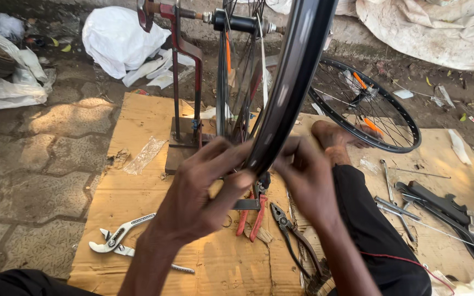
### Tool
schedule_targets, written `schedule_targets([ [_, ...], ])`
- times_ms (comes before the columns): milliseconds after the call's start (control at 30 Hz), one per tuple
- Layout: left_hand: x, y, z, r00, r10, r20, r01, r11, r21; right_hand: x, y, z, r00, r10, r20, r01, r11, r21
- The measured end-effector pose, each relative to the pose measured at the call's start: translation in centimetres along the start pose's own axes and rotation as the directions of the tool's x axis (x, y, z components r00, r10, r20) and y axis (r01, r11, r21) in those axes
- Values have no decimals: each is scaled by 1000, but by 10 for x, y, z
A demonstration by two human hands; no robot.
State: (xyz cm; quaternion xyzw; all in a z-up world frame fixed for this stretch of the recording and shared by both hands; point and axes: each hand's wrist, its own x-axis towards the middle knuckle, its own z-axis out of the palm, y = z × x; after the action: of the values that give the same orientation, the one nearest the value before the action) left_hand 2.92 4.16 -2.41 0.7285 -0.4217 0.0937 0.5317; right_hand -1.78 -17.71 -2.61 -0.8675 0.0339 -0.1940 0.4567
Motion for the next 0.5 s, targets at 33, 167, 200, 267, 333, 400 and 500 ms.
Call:
schedule_targets([
  [33, -10, -8, -3, 1000, -13, 17, 12, 999, 37, -16, 7, 2, 999, -13, 34, 13, 1000, 7],
  [167, -21, -44, -10, 997, 70, -16, -48, 810, 584, -68, 20, 21, 999, -28, 18, 24, 975, 220],
  [200, -20, -50, -9, 993, -46, -110, 91, 890, 447, -75, 22, 27, 1000, 9, -8, -7, 975, 224],
  [267, -9, -58, -10, 924, -307, -228, 338, 934, 113, -84, 25, 36, 994, 84, -65, -67, 970, 233],
  [333, -5, -52, -11, 945, -184, -270, 237, 954, 183, -88, 27, 41, 991, 60, -119, -49, 995, 89],
  [400, 1, -42, -10, 952, -106, -286, 166, 967, 195, -91, 28, 43, 990, 37, -139, -33, 999, 36],
  [500, 14, -26, -10, 952, -46, -301, 88, 988, 129, -92, 30, 42, 992, 25, -126, -11, 994, 111],
])
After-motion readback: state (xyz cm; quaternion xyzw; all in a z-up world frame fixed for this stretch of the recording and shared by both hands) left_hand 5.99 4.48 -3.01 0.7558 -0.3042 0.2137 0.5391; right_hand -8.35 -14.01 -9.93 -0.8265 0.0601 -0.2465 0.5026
